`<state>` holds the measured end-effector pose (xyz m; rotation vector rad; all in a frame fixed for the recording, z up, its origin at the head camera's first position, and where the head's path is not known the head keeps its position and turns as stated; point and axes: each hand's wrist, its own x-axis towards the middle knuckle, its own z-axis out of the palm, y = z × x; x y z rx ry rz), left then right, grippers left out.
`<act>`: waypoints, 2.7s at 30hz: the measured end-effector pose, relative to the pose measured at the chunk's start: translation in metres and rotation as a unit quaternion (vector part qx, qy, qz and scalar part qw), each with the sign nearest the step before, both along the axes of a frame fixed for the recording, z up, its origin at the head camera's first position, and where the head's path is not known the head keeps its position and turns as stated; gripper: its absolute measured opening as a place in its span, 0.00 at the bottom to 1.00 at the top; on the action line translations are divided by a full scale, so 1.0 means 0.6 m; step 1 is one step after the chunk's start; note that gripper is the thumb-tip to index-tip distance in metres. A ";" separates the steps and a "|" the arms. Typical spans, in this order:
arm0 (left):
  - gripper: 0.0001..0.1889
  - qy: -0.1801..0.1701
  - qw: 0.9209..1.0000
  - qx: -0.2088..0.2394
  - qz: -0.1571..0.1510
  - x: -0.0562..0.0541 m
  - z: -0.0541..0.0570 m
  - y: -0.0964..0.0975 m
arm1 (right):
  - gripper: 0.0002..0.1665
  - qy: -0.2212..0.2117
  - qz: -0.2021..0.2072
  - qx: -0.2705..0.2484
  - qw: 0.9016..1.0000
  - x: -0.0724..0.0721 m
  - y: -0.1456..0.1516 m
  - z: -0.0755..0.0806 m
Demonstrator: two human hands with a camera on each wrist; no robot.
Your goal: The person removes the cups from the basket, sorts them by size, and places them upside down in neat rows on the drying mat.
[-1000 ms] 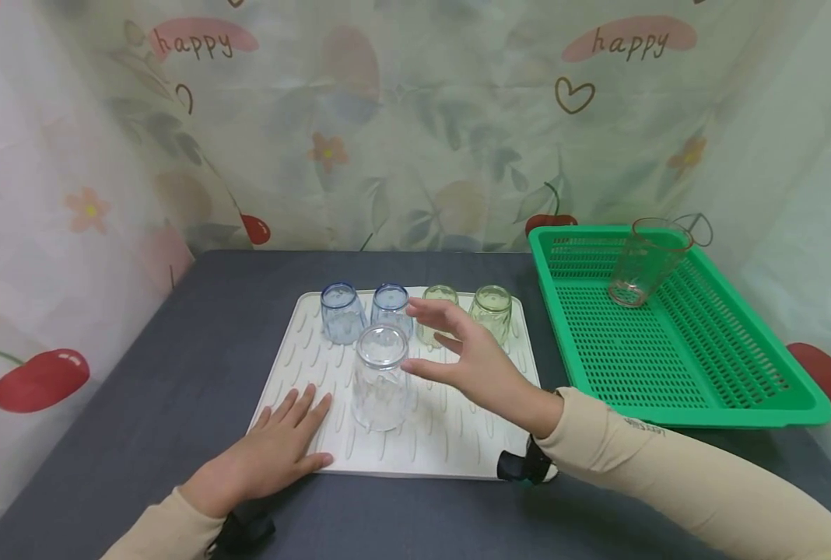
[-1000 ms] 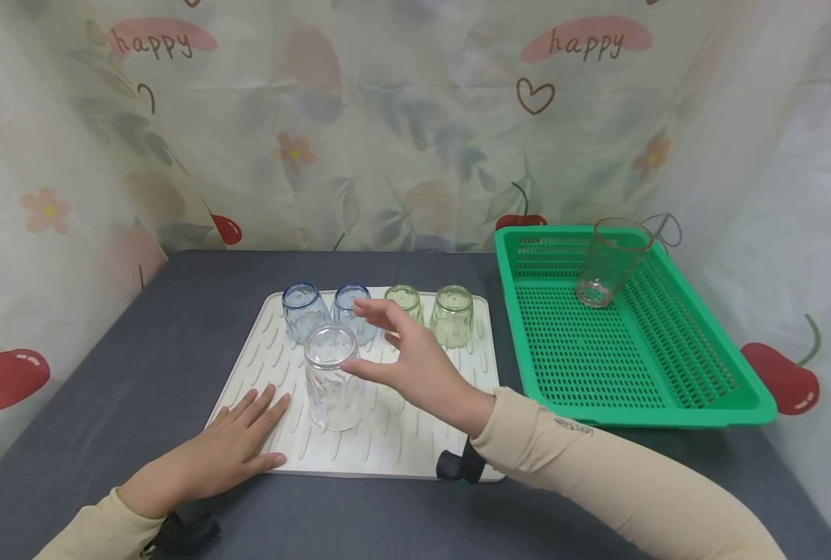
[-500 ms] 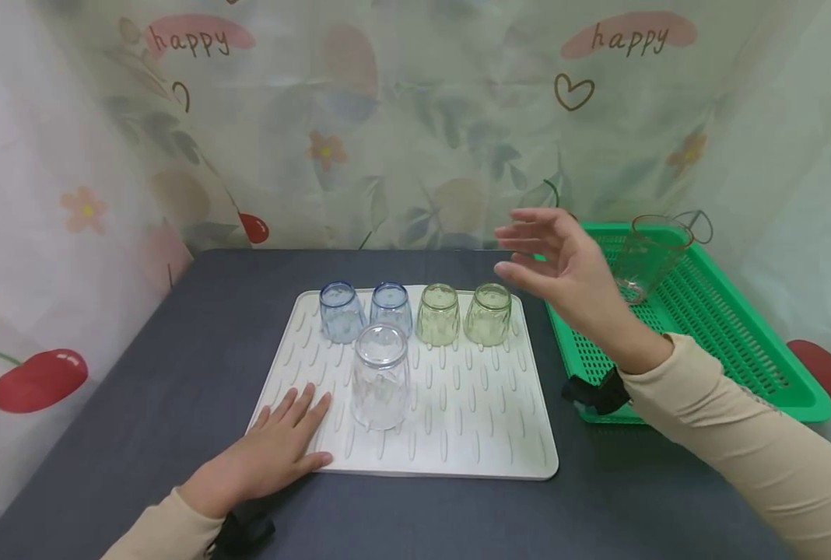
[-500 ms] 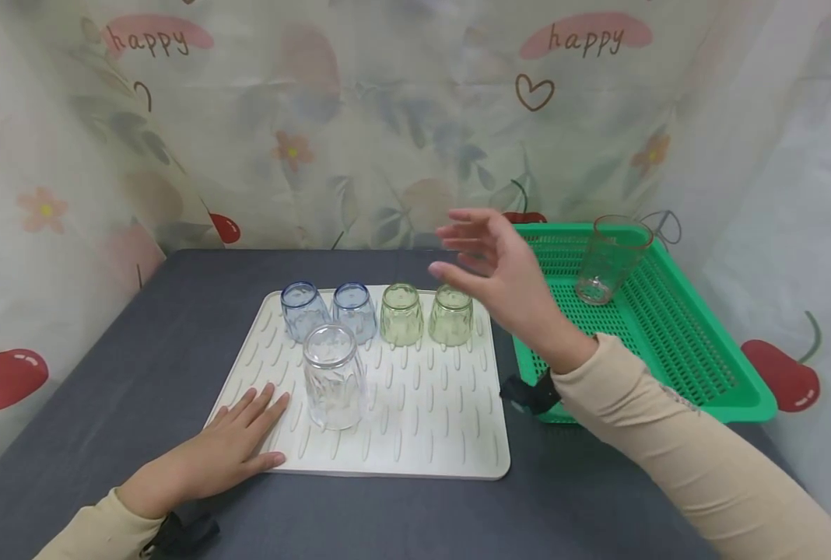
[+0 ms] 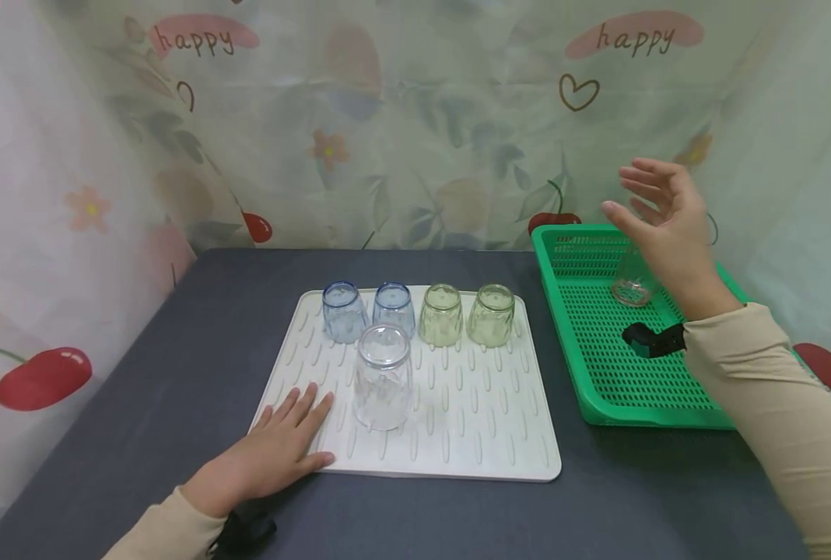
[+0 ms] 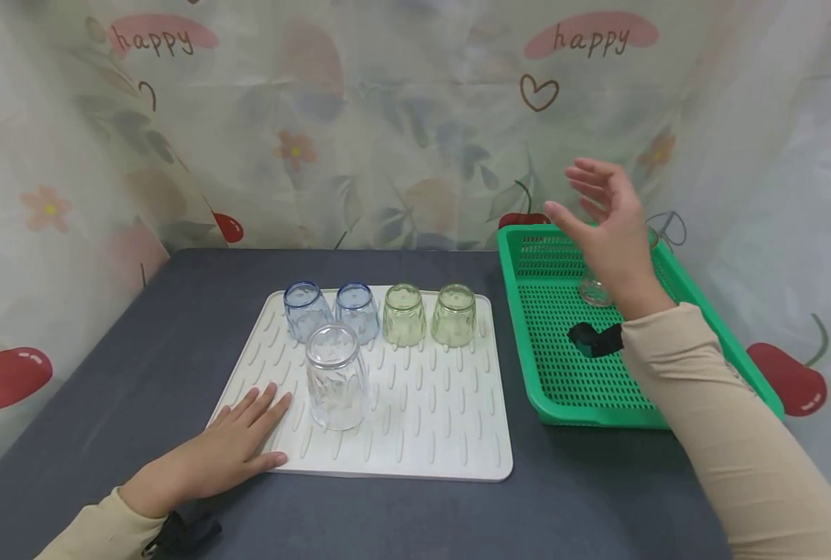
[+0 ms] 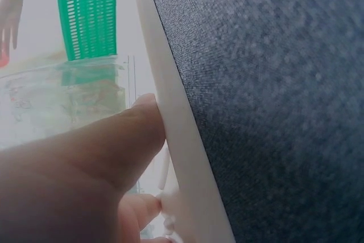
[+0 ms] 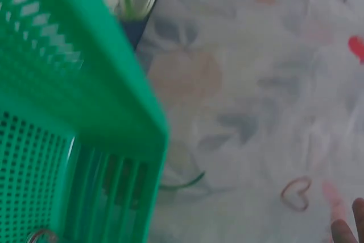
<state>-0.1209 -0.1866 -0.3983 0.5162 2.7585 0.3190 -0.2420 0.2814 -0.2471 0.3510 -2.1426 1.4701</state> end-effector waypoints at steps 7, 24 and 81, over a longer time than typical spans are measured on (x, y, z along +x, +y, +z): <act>0.43 -0.001 1.000 -0.001 0.001 -0.002 0.000 -0.001 | 0.34 -0.036 -0.076 -0.028 0.996 -0.029 0.058 -0.015; 0.43 0.000 1.000 -0.006 0.002 -0.001 0.002 -0.001 | 0.53 -0.184 -0.152 0.013 0.971 -0.071 0.162 -0.080; 0.44 -0.011 1.000 -0.013 0.008 -0.001 0.001 0.001 | 0.64 -0.314 -0.067 0.097 0.942 -0.070 0.157 -0.076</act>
